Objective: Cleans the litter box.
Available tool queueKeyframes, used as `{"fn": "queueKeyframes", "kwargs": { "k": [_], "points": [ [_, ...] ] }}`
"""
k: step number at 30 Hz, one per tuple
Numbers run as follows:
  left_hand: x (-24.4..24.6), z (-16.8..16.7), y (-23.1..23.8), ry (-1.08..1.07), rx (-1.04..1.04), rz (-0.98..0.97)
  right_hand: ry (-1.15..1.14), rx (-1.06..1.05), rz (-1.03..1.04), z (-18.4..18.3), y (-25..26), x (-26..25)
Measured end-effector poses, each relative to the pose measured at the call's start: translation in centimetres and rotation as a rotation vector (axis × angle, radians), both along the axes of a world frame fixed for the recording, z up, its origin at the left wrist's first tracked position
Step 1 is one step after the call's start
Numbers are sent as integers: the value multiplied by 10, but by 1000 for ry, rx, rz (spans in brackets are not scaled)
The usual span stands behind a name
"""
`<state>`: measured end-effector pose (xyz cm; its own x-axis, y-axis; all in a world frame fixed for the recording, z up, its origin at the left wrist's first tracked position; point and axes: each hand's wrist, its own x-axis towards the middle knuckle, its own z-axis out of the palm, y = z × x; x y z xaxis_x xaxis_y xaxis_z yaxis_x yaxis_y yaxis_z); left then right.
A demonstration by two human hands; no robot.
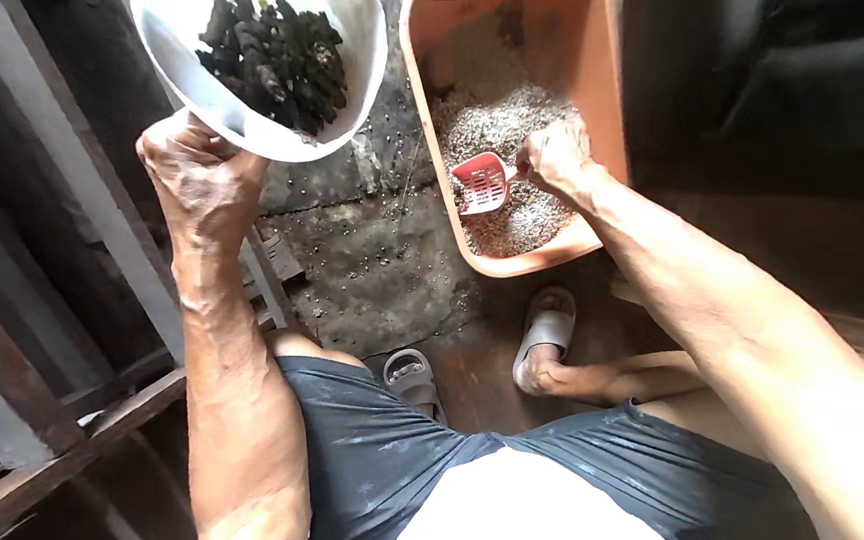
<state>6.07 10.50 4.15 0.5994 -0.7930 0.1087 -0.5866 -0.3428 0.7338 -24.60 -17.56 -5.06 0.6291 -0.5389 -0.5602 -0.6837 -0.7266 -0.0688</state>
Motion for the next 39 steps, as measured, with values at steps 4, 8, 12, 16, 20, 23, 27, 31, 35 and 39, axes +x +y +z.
{"fn": "queueKeyframes", "kwargs": {
  "k": [4, 8, 12, 16, 20, 23, 27, 31, 35, 39],
  "points": [
    [0, -2, 0, -20, -3, -4, -146, -12, 51, -21, -5, -21],
    [-3, -2, -2, -23, 4, -3, -222, 49, 39, -25, -5, -47],
    [-4, -3, -4, 23, -22, -38, -254, 93, -102, -32, 3, -65],
    [-4, -4, -5, 2, -14, -42, -288, 129, -244, -36, 7, -80],
    [-6, -5, -9, 3, 3, -36, -292, 143, -339, -26, 11, -96],
    [-8, -7, -14, 15, -21, -53, -321, 138, -408, -18, 17, -109],
    [-11, -7, -23, 54, -48, -73, -360, 122, -492, -12, 26, -123],
    [-13, -6, -26, 38, -26, -70, -387, 107, -545, -9, 34, -133],
    [-15, -6, -27, 49, -16, -67, -398, 88, -593, -6, 40, -141],
    [-8, -15, -24, 40, -40, -102, -428, 85, -635, -2, 49, -148]
  ]
}}
